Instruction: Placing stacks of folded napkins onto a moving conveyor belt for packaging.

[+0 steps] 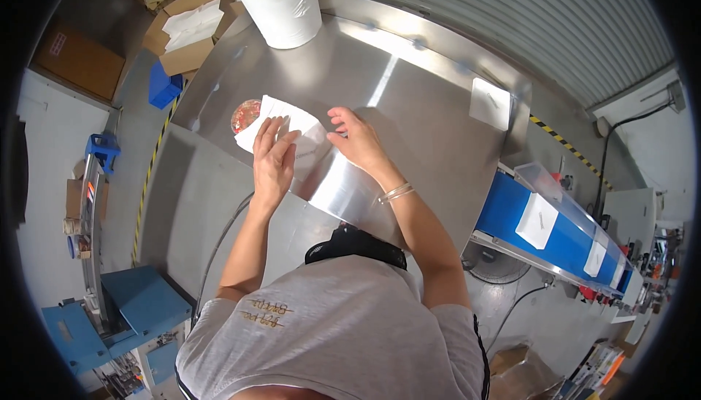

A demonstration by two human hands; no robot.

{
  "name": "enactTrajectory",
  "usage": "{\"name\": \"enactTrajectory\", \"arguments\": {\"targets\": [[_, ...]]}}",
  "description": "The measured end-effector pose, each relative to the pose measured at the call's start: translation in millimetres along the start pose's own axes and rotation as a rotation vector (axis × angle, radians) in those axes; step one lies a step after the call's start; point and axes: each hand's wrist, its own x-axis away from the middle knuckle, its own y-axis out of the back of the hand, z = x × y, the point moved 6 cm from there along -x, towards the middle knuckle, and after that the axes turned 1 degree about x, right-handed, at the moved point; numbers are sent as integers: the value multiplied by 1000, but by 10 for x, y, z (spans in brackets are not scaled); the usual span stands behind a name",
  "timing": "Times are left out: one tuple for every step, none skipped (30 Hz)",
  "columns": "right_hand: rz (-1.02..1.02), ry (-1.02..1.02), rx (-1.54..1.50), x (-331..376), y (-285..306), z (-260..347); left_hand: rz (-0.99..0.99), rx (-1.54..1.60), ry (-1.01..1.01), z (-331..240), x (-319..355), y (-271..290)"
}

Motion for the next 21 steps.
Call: {"name": "enactTrajectory", "arguments": {"targets": [[40, -13, -6, -4, -30, 11, 0, 0, 1, 3, 6, 8], [76, -24, -11, -16, -54, 18, 5, 3, -1, 6, 5, 8], [74, -23, -12, -31, -60, 21, 11, 7, -2, 4, 8, 9], [127, 6, -34, -43, -103, 31, 12, 6, -5, -8, 15, 12], [177, 35, -56, -56, -139, 36, 16, 6, -16, -21, 18, 12], [171, 34, -57, -73, -132, 10, 21, 6, -27, -36, 21, 5], [218, 30, -59, -78, -152, -27, 25, 10, -32, -43, 23, -6], [263, 25, -60, -76, -172, -59, 34, 10, -41, -42, 13, -13], [251, 19, -59, -50, -155, -96, 45, 15, -50, -44, 6, -29], [152, 220, 116, -1, -90, -29, 23, 18, -42, -30, 1, -20], [45, 411, 303, 59, -2, -6, 5, 35, -39, -4, -28, -48], [-16, 616, 380, 122, 2, 76, 22, -37, -53, 62, -29, -54], [117, 303, 188, 139, 31, -133, -17, -47, -82, 105, -47, -19], [242, -13, -19, 267, 13, -209, -37, -82, -43, 192, -35, 30], [174, 25, -247, 353, 26, -440, -44, -133, -44, 229, -63, 42], [66, -85, -237, 498, 188, -489, -67, -165, -58, 271, -70, 74], [-41, -189, -229, 660, 337, -521, -26, -122, -27, 280, -71, 87], [-203, -277, -318, 812, 475, -824, 15, -79, 1, 269, -79, 66], [-382, -249, -147, 1018, 738, -1037, 28, -59, 39, 249, -79, 14], [-542, -214, 22, 1240, 1009, -1219, 35, -49, 36, 224, -86, 6], [-664, -109, -567, 1509, 1244, -1942, 35, -67, -3, 143, -128, -20]]}}
